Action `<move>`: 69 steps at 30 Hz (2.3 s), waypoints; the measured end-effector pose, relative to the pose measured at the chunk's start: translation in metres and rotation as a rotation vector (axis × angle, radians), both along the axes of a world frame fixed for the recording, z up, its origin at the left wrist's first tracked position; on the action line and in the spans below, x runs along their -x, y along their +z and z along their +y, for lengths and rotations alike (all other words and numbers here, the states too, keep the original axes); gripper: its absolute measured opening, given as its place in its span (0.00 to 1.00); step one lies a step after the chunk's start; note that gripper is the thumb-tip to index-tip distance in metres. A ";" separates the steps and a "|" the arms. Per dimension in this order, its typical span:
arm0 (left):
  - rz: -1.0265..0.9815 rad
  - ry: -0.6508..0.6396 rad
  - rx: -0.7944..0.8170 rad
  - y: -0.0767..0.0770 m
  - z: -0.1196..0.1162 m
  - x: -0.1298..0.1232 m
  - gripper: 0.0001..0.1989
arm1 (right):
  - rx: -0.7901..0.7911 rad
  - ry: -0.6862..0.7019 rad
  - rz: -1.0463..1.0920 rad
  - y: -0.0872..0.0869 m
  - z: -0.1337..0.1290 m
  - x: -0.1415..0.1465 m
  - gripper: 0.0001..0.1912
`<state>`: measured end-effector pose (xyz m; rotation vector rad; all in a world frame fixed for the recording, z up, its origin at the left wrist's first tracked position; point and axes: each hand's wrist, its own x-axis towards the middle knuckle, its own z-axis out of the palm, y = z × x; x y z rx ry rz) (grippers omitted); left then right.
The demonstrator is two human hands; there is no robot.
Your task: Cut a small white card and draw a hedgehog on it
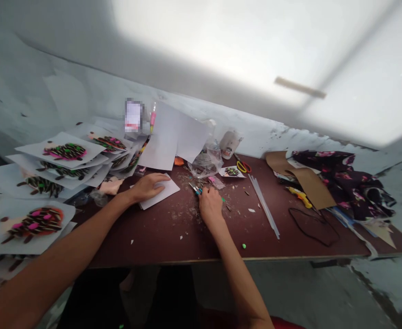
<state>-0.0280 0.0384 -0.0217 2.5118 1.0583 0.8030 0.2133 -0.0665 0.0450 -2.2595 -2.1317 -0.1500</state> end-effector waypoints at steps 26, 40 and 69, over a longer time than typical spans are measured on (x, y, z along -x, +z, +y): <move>0.066 0.342 0.316 0.032 -0.008 0.008 0.13 | 0.149 0.147 0.242 -0.008 0.048 0.068 0.14; -0.803 0.189 0.496 0.037 -0.008 -0.002 0.13 | -0.046 0.060 1.234 -0.024 0.067 0.054 0.16; -0.026 0.487 -0.202 0.026 -0.005 -0.021 0.31 | -0.364 -0.191 1.712 -0.019 0.092 0.035 0.04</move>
